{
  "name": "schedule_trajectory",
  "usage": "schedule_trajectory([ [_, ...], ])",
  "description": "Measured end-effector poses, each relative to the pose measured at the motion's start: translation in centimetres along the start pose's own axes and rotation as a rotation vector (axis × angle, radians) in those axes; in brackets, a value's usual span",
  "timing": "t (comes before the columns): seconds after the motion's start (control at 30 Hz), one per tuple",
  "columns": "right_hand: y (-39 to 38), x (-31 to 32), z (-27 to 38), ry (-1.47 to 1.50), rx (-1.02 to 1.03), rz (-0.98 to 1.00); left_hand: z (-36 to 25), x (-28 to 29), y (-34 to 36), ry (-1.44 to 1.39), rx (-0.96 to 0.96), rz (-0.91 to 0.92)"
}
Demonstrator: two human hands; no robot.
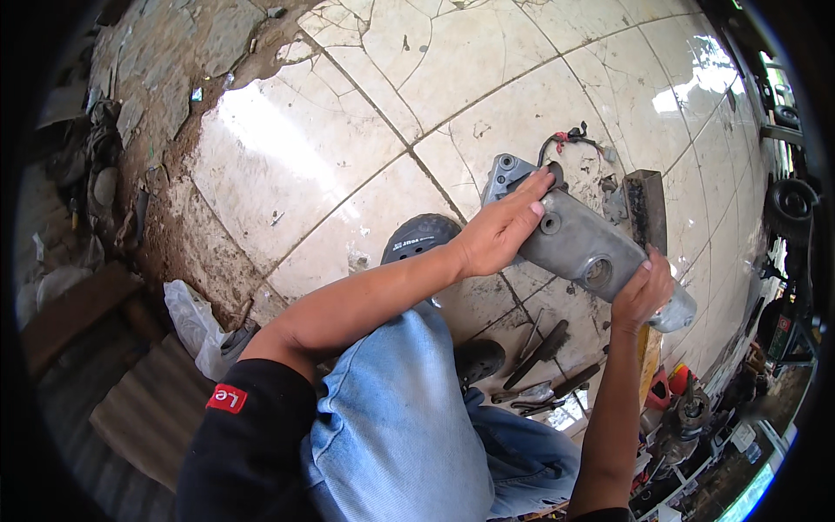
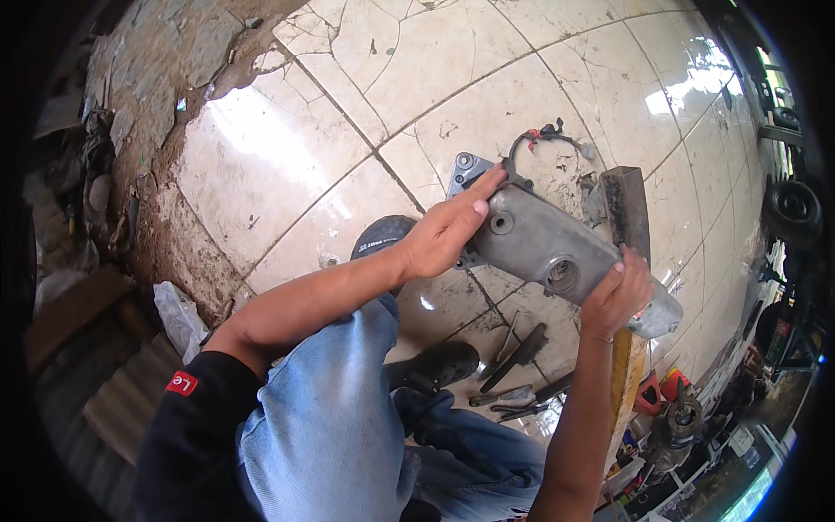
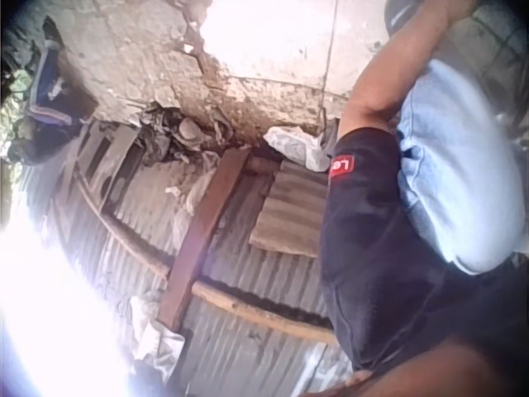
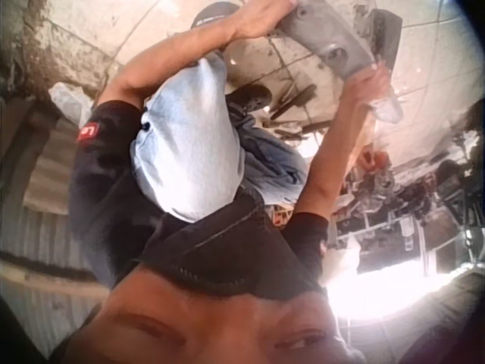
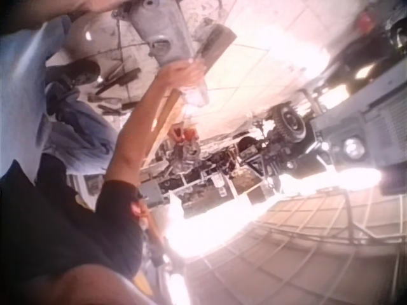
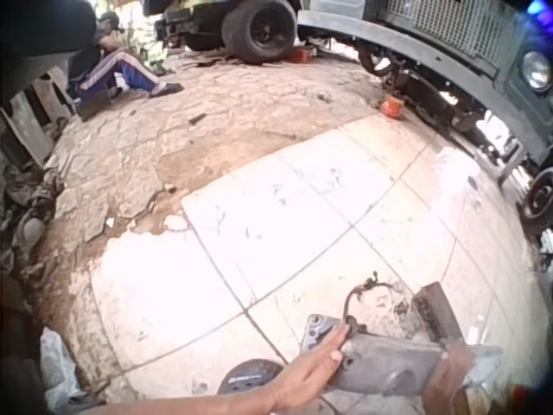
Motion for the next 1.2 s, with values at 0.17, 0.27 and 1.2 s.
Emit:
schedule_trajectory([
  [0.17,-0.1,-0.2,-0.1,-0.037,0.002,-0.034,0.5,-1.0,-4.2,0.066,0.007,0.109],
  [0.27,-0.1,-0.1,-0.2,-0.036,-0.003,-0.039,0.1,-0.9,-1.9,0.080,0.017,0.083],
  [1.2,0.0,0.2,0.6,-0.046,0.025,-0.059,-0.4,-0.7,-3.1,0.217,-0.021,0.174],
])
Point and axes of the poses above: each hand's wrist, its own y-axis towards the middle knuckle, its own x-axis out of the back of the hand, z = x × y, the point moved 4 cm from there along y, towards the middle knuckle, and after that the axes turned 7 degrees about z, right-handed, at the moved point
